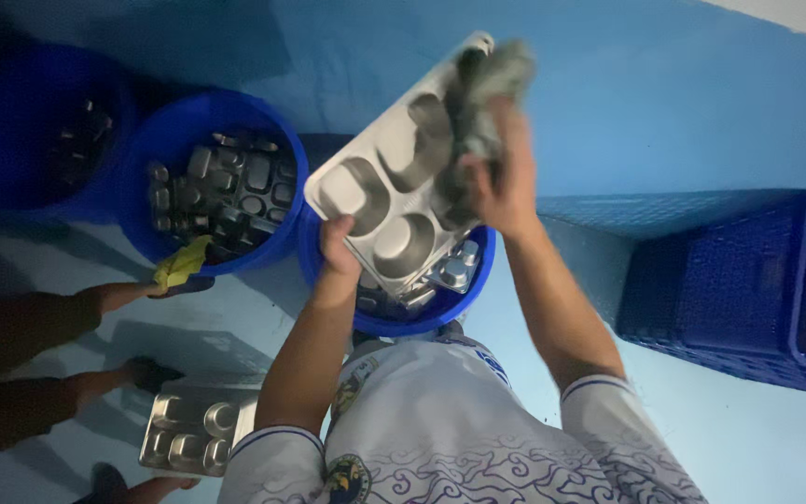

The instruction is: The person repeatedly picks up stainless steel compartmentalized trays from a blue bucket, wipes them with a cloth, and places them into a white plastic basket. Another person is visible nearby, also handling trays.

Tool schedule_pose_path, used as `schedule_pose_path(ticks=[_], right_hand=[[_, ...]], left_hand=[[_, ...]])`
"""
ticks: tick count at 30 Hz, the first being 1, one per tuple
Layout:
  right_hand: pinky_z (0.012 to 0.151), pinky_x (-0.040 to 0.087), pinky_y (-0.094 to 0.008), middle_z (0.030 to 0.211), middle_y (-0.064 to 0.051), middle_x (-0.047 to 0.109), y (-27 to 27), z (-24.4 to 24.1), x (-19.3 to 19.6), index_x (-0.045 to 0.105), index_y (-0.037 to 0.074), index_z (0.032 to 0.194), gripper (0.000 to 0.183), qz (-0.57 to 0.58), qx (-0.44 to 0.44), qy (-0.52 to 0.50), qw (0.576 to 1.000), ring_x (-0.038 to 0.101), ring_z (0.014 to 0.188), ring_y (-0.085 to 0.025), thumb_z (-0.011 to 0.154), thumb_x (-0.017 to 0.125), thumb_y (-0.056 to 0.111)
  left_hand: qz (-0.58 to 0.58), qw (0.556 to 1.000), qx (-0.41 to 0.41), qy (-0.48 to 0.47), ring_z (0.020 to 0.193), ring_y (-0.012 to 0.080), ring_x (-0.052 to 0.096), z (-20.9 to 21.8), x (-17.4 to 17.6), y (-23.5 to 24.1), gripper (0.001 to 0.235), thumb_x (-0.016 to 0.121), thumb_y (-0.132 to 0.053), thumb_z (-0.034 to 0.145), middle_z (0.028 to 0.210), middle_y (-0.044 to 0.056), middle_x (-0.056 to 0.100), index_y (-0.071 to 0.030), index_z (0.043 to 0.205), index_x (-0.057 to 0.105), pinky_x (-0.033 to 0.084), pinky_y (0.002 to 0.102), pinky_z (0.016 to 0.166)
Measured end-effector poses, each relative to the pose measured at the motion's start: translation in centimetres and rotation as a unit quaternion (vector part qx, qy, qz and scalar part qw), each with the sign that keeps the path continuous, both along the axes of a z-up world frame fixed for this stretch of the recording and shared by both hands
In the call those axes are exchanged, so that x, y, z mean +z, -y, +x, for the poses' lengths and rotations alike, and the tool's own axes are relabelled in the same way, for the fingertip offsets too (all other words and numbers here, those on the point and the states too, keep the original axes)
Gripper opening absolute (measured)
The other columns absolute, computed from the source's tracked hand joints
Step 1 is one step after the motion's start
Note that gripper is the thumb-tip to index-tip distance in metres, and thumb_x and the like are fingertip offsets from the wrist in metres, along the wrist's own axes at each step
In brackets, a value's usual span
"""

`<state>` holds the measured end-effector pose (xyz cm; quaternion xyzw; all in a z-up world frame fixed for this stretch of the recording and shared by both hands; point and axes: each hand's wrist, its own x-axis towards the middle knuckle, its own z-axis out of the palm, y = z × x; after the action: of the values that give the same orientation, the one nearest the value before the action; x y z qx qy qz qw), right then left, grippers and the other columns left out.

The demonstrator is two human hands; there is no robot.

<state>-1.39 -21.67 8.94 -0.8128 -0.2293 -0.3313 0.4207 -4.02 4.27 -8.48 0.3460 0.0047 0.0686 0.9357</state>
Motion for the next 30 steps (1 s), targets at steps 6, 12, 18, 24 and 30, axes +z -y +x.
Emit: schedule_pose_path(ticks=[6, 12, 18, 24, 30], right_hand=[[0.102, 0.046, -0.052, 0.126, -0.03, 0.064, 0.9, 3.0, 1.7, 0.055, -0.011, 0.13, 0.088, -0.327, -0.041, -0.071, 0.942, 0.055, 0.126, -0.045, 0.083, 0.082, 0.059], [0.086, 0.055, -0.042, 0.104, -0.019, 0.074, 3.1, 3.9, 0.2, 0.068, 0.0, 0.112, 0.04, -0.152, 0.041, -0.405, 0.901, 0.071, 0.098, -0.036, 0.09, 0.077, 0.033], [0.096, 0.052, -0.047, 0.115, -0.02, 0.07, 3.4, 4.0, -3.6, 0.065, 0.0, 0.12, 0.042, 0.396, 0.099, -0.35, 0.843, 0.066, 0.11, -0.041, 0.085, 0.073, 0.022], [0.107, 0.048, -0.053, 0.126, -0.022, 0.067, 0.9, 1.5, -4.0, 0.062, 0.0, 0.128, 0.051, 0.074, 0.0, -0.052, 0.996, 0.062, 0.122, -0.046, 0.079, 0.068, 0.011], [0.108, 0.045, -0.056, 0.119, -0.027, 0.064, 2.9, 0.5, -1.8, 0.064, -0.007, 0.115, 0.049, -0.315, 0.118, -0.021, 0.941, 0.06, 0.121, -0.049, 0.083, 0.07, 0.03]], left_hand=[[0.209, 0.968, -0.058, 0.125, 0.113, 0.0265, 0.066, -1.8, 7.2, -0.1, 0.072, 0.07, -0.025, 0.072, 0.119, 0.015, 0.069, 0.005, 0.137, 0.061, 0.052, 0.038, 0.101], [0.242, 0.962, -0.058, 0.115, 0.114, 0.0259, 0.065, -2.7, 5.6, -0.9, 0.077, 0.07, -0.025, 0.072, 0.126, 0.015, 0.066, 0.006, 0.141, 0.058, 0.052, 0.039, 0.1], [0.025, 0.999, -0.033, -0.009, 0.122, 0.0349, 0.065, -2.1, -2.8, 0.3, 0.061, 0.058, -0.022, 0.081, 0.13, 0.021, 0.068, 0.01, 0.134, 0.059, 0.051, 0.046, 0.11], [0.012, 1.0, 0.017, -0.021, 0.116, 0.0288, 0.065, -2.5, -0.7, 5.1, 0.058, 0.062, -0.022, 0.084, 0.127, 0.017, 0.066, 0.005, 0.135, 0.056, 0.051, 0.041, 0.104], [0.261, 0.963, 0.035, 0.056, 0.114, 0.0207, 0.063, -3.5, 5.9, 8.0, 0.063, 0.068, -0.02, 0.079, 0.126, 0.01, 0.065, 0.001, 0.137, 0.056, 0.05, 0.034, 0.101]])
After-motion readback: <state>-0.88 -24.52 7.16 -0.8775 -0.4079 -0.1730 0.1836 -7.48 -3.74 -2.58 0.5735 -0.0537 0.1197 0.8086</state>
